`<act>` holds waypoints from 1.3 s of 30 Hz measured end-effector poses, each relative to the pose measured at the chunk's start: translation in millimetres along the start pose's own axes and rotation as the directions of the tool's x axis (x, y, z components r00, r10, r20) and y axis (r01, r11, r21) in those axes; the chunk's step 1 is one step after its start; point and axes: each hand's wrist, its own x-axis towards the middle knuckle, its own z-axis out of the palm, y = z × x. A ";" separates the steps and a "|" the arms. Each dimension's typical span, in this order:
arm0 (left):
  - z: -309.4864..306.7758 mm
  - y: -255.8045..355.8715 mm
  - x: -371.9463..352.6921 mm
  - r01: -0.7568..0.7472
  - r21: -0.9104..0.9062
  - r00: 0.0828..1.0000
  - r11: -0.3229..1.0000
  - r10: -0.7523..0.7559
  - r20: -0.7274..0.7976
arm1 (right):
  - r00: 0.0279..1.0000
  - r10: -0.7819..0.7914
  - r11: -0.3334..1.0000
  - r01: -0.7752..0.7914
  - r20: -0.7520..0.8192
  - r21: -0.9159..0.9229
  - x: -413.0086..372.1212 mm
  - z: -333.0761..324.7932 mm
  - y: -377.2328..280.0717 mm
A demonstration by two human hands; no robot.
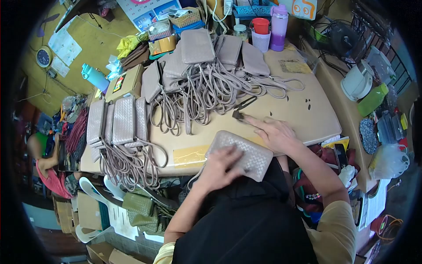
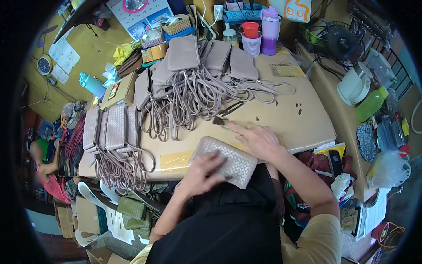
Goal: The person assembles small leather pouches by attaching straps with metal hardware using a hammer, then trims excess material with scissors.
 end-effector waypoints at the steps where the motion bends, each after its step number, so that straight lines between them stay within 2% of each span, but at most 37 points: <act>1: -1.7 -10.4 8.3 0.038 -0.042 0.991 0.998 -0.043 -0.128 | 0.995 0.094 0.986 -0.091 0.013 -0.141 -5.4 -6.7 0.4; 2: -1.9 -10.2 12.9 0.253 -0.024 0.952 0.967 -0.253 -0.173 | 0.995 0.100 0.985 -0.096 0.019 -0.146 -8.3 -2.8 13.4; 3: -12.1 -3.8 21.0 0.455 -0.010 0.868 0.890 -0.446 -0.216 | 0.998 0.026 0.964 -0.038 -0.050 -0.262 -9.0 8.3 35.2; 4: -4.1 -12.9 25.6 0.506 0.083 0.841 0.859 -0.470 -0.267 | 0.992 -0.061 0.925 0.013 -0.115 -0.381 -6.7 16.4 53.5; 5: 0.3 -22.0 30.1 0.502 0.085 0.843 0.861 -0.465 -0.270 | 0.991 -0.061 0.924 0.011 -0.120 -0.381 -3.9 21.6 65.4; 7: -0.7 -34.8 37.2 0.463 -0.106 0.869 0.880 -0.474 -0.144 | 0.949 -0.187 0.880 0.047 -0.254 -0.472 -1.2 24.5 72.9; 8: -2.5 -40.5 39.7 0.528 -0.221 0.838 0.820 -0.545 -0.019 | 0.951 -0.188 0.880 0.051 -0.248 -0.472 -2.2 28.5 72.7; 9: -3.9 -42.9 35.5 0.532 -0.225 0.835 0.816 -0.549 -0.017 | 0.900 -0.232 0.917 0.076 -0.370 -0.390 -1.6 28.5 56.9; 10: -6.0 -47.2 34.9 0.490 -0.438 0.839 0.753 -0.544 0.004 | 0.829 -0.264 0.943 0.113 -0.494 -0.314 1.1 26.7 41.9; 11: -5.7 -48.2 34.3 0.430 -0.629 0.844 0.648 -0.535 0.026 | 0.830 -0.266 0.941 0.114 -0.490 -0.317 -0.6 27.9 24.2; 12: -2.9 -45.2 31.3 0.283 -0.791 0.865 0.542 -0.500 -0.034 | 0.952 -0.116 0.991 0.090 -0.285 -0.102 -5.4 31.6 4.4; 13: -4.5 -44.2 30.9 0.283 -0.792 0.864 0.541 -0.503 -0.035 | 0.999 -0.004 0.995 0.007 -0.033 0.104 -7.3 33.6 -4.7; 14: -9.9 -43.1 29.0 0.222 -0.804 0.816 0.552 -0.557 -0.157 | 0.999 -0.006 0.994 0.009 -0.032 0.106 -5.0 36.9 0.5; 15: -16.4 -41.8 25.7 0.164 -0.807 0.750 0.568 -0.603 -0.272 | 0.999 0.038 0.936 -0.045 0.026 0.348 -0.2 39.7 6.7; 16: -24.7 -40.0 22.7 0.195 -0.835 0.666 0.514 -0.695 -0.272 | 0.994 0.065 0.820 -0.106 0.093 0.563 5.4 40.3 11.6; 17: -24.9 -43.6 20.0 0.196 -0.837 0.661 0.511 -0.699 -0.273 | 0.993 0.060 0.821 -0.106 0.099 0.562 10.7 40.8 14.3; 19: -18.6 -55.4 10.9 0.172 -0.866 0.594 0.469 -0.751 -0.289 | 0.975 0.203 0.619 -0.199 0.090 0.760 20.1 31.9 2.3; 20: -14.3 -70.3 3.3 0.149 -0.936 0.614 0.320 -0.771 -0.166 | 0.976 0.215 0.592 -0.166 0.044 0.789 23.3 26.5 -3.7; 21: -18.9 -66.1 2.7 0.145 -0.935 0.616 0.323 -0.769 -0.170 | 0.976 0.214 0.594 -0.162 0.040 0.788 28.7 24.4 -1.5; 23: -39.6 -38.2 0.1 0.235 -0.966 0.760 0.104 -0.639 0.116 | 0.978 0.205 0.588 -0.081 -0.051 0.805 38.0 22.4 6.2; 24: -55.7 -12.7 4.3 0.314 -0.949 0.746 -0.012 -0.615 0.255 | 0.977 0.207 0.592 -0.081 -0.054 0.802 42.4 22.8 9.7; 26: -37.0 -31.2 -8.9 0.314 -0.948 0.767 -0.045 -0.576 0.281 | 0.955 0.260 0.444 0.017 -0.146 0.896 48.1 25.4 13.9; 27: -33.3 -36.4 -11.2 0.316 -0.946 0.783 -0.072 -0.543 0.303 | 0.954 0.260 0.445 0.018 -0.149 0.895 46.3 25.1 11.5; 28: -26.6 -36.6 -11.6 0.260 -0.966 0.772 -0.004 -0.600 0.211 | 0.969 0.236 0.275 -0.002 -0.066 0.961 41.3 26.2 6.1; 29: -22.2 -35.5 -12.5 0.255 -0.967 0.770 -0.002 -0.604 0.204 | 0.981 0.192 0.099 -0.034 0.014 0.994 35.4 26.0 -1.5; 30: -21.2 -30.8 -11.7 0.253 -0.966 0.732 0.045 -0.662 0.161 | 0.965 0.192 0.254 -0.226 0.180 0.940 19.5 14.1 -21.1; 31: -24.0 -22.5 -7.7 0.254 -0.963 0.689 0.091 -0.716 0.114 | 0.966 0.182 0.259 -0.226 0.183 0.939 15.2 21.0 -19.1; 32: -30.3 -10.4 -3.8 0.329 -0.922 0.695 0.204 -0.713 0.091 | 0.964 0.213 0.300 -0.217 0.156 0.929 11.9 29.5 -10.6; 33: -29.1 -8.7 -5.4 0.325 -0.923 0.685 0.206 -0.724 0.080 | 0.962 0.239 0.340 -0.206 0.128 0.918 10.4 34.7 -4.7; 34: -28.3 -7.3 -10.4 0.389 -0.900 0.730 0.195 -0.661 0.172 | 0.953 0.293 0.333 -0.171 0.071 0.927 9.0 36.5 -2.9; 35: -29.3 -6.6 -16.7 0.453 -0.872 0.760 0.188 -0.592 0.267 | 0.957 0.278 0.328 -0.173 0.080 0.929 7.0 39.3 -0.7; 36: -35.2 -6.6 -19.9 0.405 -0.894 0.820 0.194 -0.510 0.261 | 0.961 0.272 0.287 -0.124 0.043 0.950 8.0 39.3 -0.2; 37: -39.3 -8.1 -24.0 0.401 -0.894 0.817 0.200 -0.521 0.250 | 0.963 0.269 0.246 -0.075 0.006 0.966 9.6 38.5 -1.4; 38: -42.8 -10.0 -29.1 0.332 -0.936 0.813 0.117 -0.538 0.222 | 0.983 0.171 0.223 -0.098 0.060 0.970 5.9 32.9 -2.3; 39: -46.5 -11.8 -35.3 0.260 -0.965 0.808 0.033 -0.554 0.199 | 0.985 0.164 0.223 -0.096 0.060 0.970 5.3 30.8 -1.7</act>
